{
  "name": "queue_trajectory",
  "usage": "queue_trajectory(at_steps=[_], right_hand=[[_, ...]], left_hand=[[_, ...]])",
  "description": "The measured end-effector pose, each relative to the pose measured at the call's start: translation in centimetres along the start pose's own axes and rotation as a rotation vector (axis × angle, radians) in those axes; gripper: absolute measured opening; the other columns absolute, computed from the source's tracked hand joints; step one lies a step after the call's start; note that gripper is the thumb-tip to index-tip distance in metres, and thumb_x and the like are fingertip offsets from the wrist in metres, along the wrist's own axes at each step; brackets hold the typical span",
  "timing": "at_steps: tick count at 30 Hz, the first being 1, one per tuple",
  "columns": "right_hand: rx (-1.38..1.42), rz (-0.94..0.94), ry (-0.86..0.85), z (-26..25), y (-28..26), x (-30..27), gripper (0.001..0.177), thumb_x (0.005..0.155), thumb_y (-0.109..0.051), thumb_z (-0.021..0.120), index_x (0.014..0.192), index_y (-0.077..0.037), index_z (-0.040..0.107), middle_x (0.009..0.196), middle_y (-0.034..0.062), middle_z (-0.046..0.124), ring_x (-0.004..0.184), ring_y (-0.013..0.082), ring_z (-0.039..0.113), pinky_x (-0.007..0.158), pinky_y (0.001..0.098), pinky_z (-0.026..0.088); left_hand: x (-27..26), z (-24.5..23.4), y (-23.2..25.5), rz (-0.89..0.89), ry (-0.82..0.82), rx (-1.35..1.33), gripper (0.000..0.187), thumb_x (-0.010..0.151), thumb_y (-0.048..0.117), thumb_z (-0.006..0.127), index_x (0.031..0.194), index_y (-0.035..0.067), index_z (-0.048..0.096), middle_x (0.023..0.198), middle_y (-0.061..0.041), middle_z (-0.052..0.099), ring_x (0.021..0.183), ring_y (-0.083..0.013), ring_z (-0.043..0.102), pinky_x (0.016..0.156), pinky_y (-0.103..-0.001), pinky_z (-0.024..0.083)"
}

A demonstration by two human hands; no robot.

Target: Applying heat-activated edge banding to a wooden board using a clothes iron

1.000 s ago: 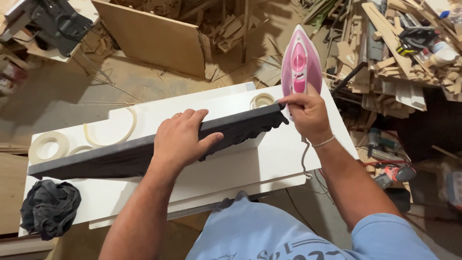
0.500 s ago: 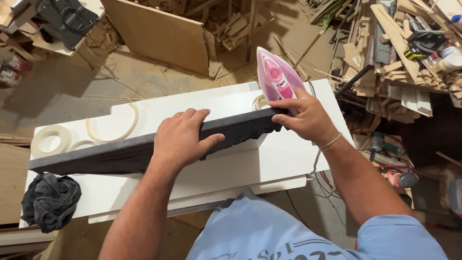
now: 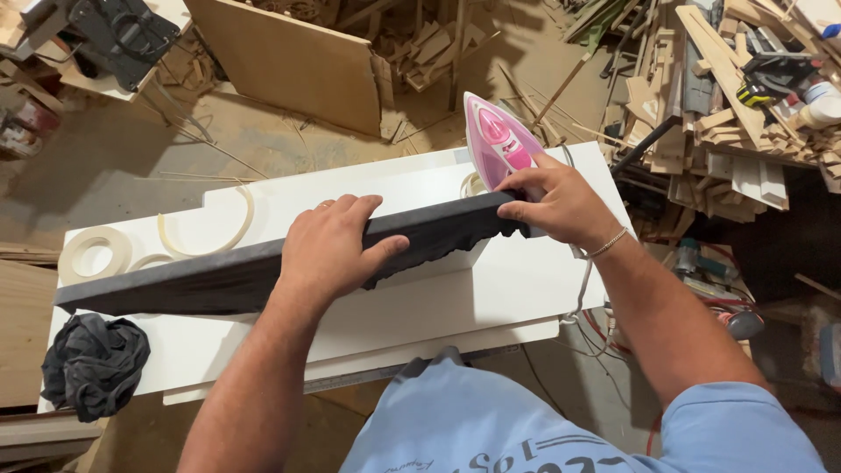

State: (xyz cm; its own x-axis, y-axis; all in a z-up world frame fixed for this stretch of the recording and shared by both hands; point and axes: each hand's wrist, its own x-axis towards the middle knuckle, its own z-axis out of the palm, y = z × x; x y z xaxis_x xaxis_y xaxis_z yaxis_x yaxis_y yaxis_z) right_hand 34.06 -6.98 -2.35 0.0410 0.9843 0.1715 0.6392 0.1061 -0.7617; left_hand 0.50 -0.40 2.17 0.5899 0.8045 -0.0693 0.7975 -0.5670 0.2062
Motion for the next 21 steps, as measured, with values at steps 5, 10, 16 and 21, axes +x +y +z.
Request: queue_trajectory(at_steps=[5, 10, 16, 21], right_hand=[[0.019, 0.013, 0.004, 0.2, 0.2, -0.1, 0.040, 0.073, -0.032, 0.095, 0.108, -0.019, 0.081, 0.091, 0.0074, 0.056, 0.076, 0.0183, 0.055, 0.069, 0.0292, 0.046], [0.030, 0.023, 0.000, 0.4, -0.7, -0.1, 0.038, 0.073, -0.032, 0.094, 0.107, -0.019, 0.081, 0.090, 0.0079, 0.055, 0.074, 0.0193, 0.054, 0.067, 0.0306, 0.046], [0.039, 0.066, -0.014, 0.6, 1.1, 0.1, 0.031, 0.079, -0.033, 0.089, 0.107, -0.022, 0.081, 0.095, 0.0066, 0.056, 0.084, 0.0201, 0.059, 0.077, 0.0318, 0.049], [0.091, 0.035, -0.016, 0.5, -0.1, -0.1, 0.032, 0.075, -0.026, 0.091, 0.105, -0.022, 0.080, 0.092, 0.0044, 0.056, 0.086, 0.0184, 0.061, 0.078, 0.0309, 0.050]], left_hand=[[1.4, 1.6, 0.8, 0.103, 0.191, -0.013, 0.063, 0.092, 0.061, 0.061, 0.134, 0.014, 0.062, 0.114, -0.009, 0.071, 0.113, -0.0322, 0.067, 0.096, -0.045, 0.049], [5.3, 4.3, 4.7, 0.443, 0.402, -0.150, 0.041, 0.087, 0.039, 0.075, 0.119, 0.015, 0.068, 0.100, -0.007, 0.071, 0.100, -0.0313, 0.071, 0.087, -0.044, 0.054], [7.6, 3.0, 9.0, 0.706, 0.415, -0.151, 0.023, 0.086, 0.015, 0.069, 0.107, 0.023, 0.068, 0.091, -0.006, 0.063, 0.083, -0.0339, 0.069, 0.066, -0.044, 0.058], [8.9, 1.5, 9.9, 0.681, 0.173, -0.066, 0.020, 0.085, 0.017, 0.064, 0.104, 0.022, 0.063, 0.089, -0.008, 0.060, 0.080, -0.0392, 0.069, 0.063, -0.052, 0.058]])
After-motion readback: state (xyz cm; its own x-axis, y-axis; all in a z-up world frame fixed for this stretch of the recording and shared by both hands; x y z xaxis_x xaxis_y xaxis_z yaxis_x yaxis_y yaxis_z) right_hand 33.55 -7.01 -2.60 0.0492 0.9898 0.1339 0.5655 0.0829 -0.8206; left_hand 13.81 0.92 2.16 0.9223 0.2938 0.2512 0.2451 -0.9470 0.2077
